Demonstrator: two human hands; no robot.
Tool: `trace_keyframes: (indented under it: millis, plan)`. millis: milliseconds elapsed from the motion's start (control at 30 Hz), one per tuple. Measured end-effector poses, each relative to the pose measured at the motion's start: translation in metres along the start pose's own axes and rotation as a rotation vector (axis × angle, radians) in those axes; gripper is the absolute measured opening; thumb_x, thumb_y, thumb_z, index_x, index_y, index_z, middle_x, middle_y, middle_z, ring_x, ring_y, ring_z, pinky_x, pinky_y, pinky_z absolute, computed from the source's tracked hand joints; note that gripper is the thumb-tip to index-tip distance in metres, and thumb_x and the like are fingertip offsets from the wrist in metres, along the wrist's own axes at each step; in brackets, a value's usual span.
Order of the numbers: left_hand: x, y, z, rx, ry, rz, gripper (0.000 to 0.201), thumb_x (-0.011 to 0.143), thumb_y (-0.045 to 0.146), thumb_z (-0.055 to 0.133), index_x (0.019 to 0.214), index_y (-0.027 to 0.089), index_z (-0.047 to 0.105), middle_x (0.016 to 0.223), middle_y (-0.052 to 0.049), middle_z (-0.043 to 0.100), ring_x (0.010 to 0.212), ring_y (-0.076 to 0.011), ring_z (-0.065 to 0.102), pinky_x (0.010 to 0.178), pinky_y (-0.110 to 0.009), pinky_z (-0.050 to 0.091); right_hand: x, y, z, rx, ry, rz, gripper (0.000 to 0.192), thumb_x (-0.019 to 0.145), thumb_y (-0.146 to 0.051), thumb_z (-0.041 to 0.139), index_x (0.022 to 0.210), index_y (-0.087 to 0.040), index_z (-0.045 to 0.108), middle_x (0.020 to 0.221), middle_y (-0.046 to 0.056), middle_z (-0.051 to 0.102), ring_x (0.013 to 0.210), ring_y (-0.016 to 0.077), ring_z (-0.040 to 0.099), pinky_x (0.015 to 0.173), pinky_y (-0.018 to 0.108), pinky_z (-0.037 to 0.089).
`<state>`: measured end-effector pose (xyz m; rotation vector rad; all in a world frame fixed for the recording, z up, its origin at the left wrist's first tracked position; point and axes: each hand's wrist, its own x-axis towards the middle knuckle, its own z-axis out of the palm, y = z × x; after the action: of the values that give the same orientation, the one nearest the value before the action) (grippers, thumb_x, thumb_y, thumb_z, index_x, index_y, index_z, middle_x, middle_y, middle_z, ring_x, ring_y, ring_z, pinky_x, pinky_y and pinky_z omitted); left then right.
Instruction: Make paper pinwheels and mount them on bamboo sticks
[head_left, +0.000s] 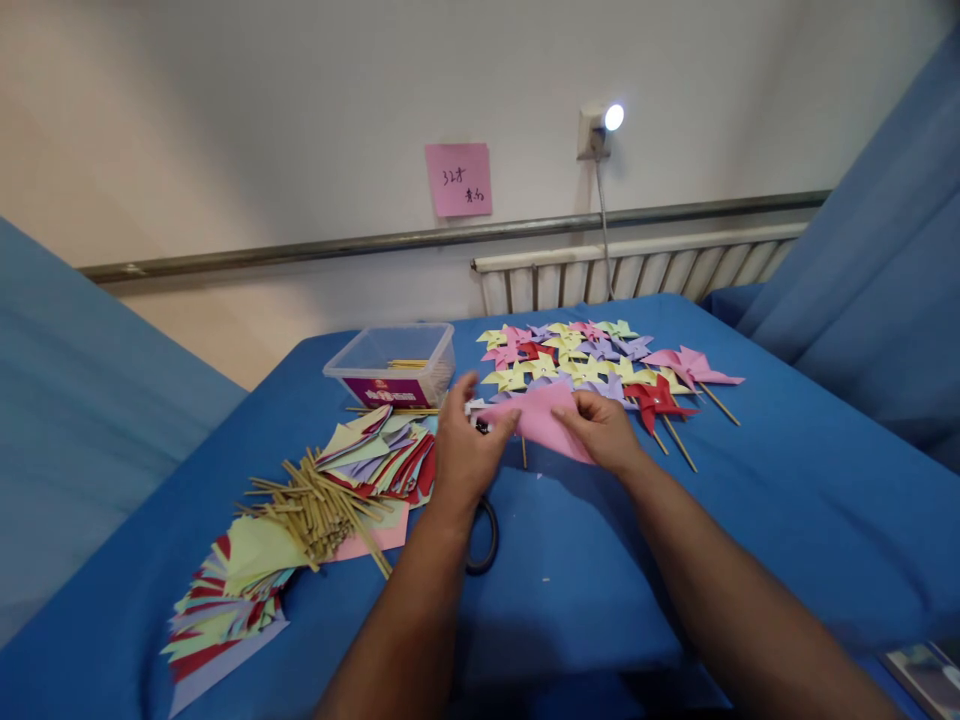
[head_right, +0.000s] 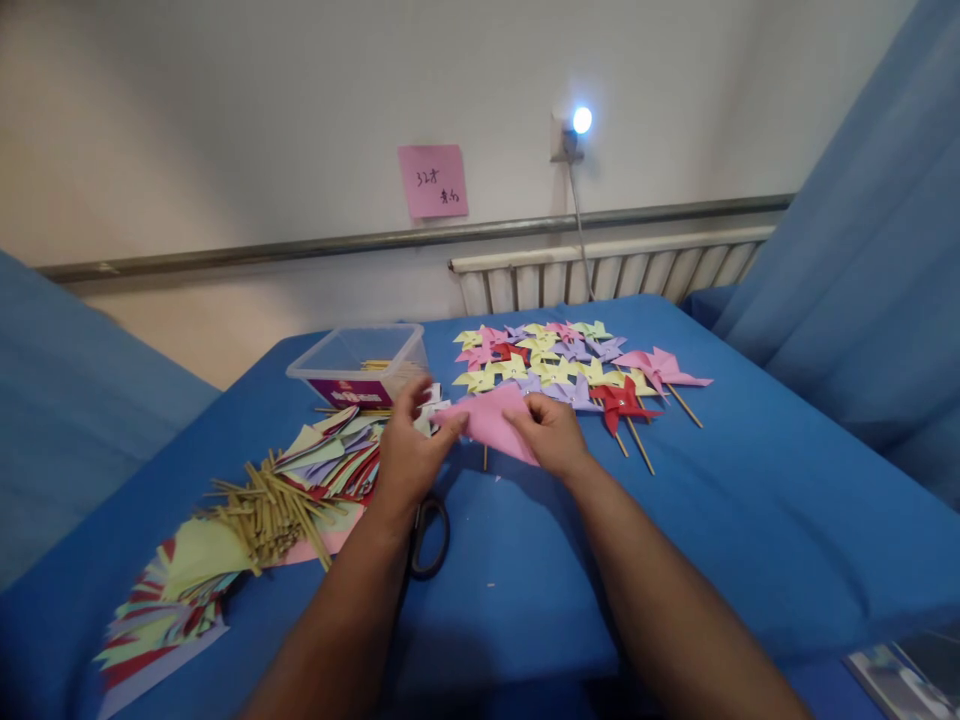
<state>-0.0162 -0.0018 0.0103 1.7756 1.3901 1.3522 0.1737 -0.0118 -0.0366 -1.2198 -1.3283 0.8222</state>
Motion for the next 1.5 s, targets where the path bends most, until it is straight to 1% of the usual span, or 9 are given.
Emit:
trace_keyframes:
  millis: [67,100,200,267,533,767,867,1233,1500]
  plan:
    - [-0.001,-0.001,0.006,-0.274,0.111,-0.126,0.071,0.064,0.035,0.079,0.127,0.022,0.05,0.135,-0.012,0.052,0.116,-0.0225,0.054,0.095,-0.034,0.042,0.001,0.003,0.006,0.062,0.173,0.003,0.028,0.079,-0.045,0.06,0.07,-0.019,0.055,0.067,-0.002,0.052,0.06,0.0127,0.043,0.055,0.025,0.036]
    - [-0.003,-0.001,0.01,-0.426,0.068,-0.212,0.068,0.065,0.035,0.079,0.125,0.02,0.051,0.133,-0.013,0.054,0.114,-0.0224,0.056,0.092,-0.034,0.044,0.001,0.004,0.009,0.08,0.226,0.002,0.028,0.08,-0.046,0.059,0.073,-0.019,0.056,0.069,-0.001,0.054,0.062,0.0133,0.044,0.056,0.025,0.037]
    - [-0.014,0.0,0.025,-0.72,-0.291,-0.475,0.057,0.063,0.037,0.081,0.111,0.014,0.062,0.111,-0.015,0.067,0.095,-0.0219,0.064,0.082,-0.033,0.049,-0.003,0.003,0.019,0.133,0.246,-0.006,0.029,0.08,-0.048,0.059,0.079,-0.019,0.059,0.074,0.001,0.059,0.066,0.0144,0.049,0.058,0.026,0.041]
    - [-0.021,0.001,0.032,-0.804,-0.386,-0.56,0.052,0.058,0.034,0.084,0.102,0.013,0.067,0.102,-0.013,0.071,0.085,-0.0207,0.066,0.079,-0.032,0.05,-0.007,-0.001,0.023,0.173,0.209,-0.008,0.029,0.08,-0.049,0.06,0.08,-0.019,0.06,0.075,0.001,0.061,0.067,0.0149,0.051,0.059,0.026,0.042]
    - [-0.021,-0.006,0.037,-0.673,-0.186,-0.54,0.042,0.051,0.033,0.086,0.087,0.014,0.074,0.089,-0.008,0.074,0.073,-0.018,0.066,0.074,-0.03,0.049,-0.017,-0.007,0.039,0.3,0.19,0.132,0.032,0.077,-0.049,0.062,0.079,-0.018,0.06,0.071,0.0,0.061,0.064,0.0146,0.052,0.06,0.027,0.044]
    - [-0.026,-0.009,0.04,-0.675,-0.211,-0.524,0.032,0.06,0.039,0.081,0.076,0.013,0.07,0.068,-0.002,0.066,0.062,-0.012,0.058,0.063,-0.026,0.046,-0.013,-0.002,0.037,-0.193,0.354,-0.068,0.035,0.085,-0.046,0.054,0.064,-0.023,0.04,0.055,-0.006,0.039,0.054,0.0121,0.034,0.053,0.026,0.029]
    - [-0.021,-0.008,0.034,-0.72,-0.107,-0.486,0.028,0.06,0.035,0.081,0.064,0.015,0.063,0.06,0.003,0.058,0.059,-0.0087,0.054,0.063,-0.023,0.044,-0.012,-0.006,0.03,-0.279,0.352,-0.144,0.036,0.086,-0.044,0.052,0.063,-0.024,0.034,0.054,-0.006,0.036,0.053,0.0123,0.031,0.053,0.027,0.027]
    - [0.001,-0.008,0.011,-0.836,0.21,-0.431,0.024,0.058,0.027,0.081,0.066,0.012,0.064,0.062,0.001,0.061,0.056,-0.0074,0.053,0.06,-0.021,0.042,-0.013,-0.005,0.027,-0.235,0.26,-0.143,0.038,0.084,-0.044,0.055,0.062,-0.022,0.034,0.054,-0.007,0.033,0.053,0.0105,0.03,0.052,0.024,0.026]
    - [0.008,-0.012,0.004,-0.946,0.334,-0.441,0.024,0.059,0.025,0.081,0.066,0.013,0.062,0.061,0.002,0.061,0.056,-0.0072,0.055,0.061,-0.02,0.044,-0.013,0.001,0.023,-0.207,0.247,-0.128,0.038,0.084,-0.045,0.056,0.061,-0.022,0.037,0.055,-0.008,0.032,0.053,0.01,0.03,0.052,0.024,0.026]
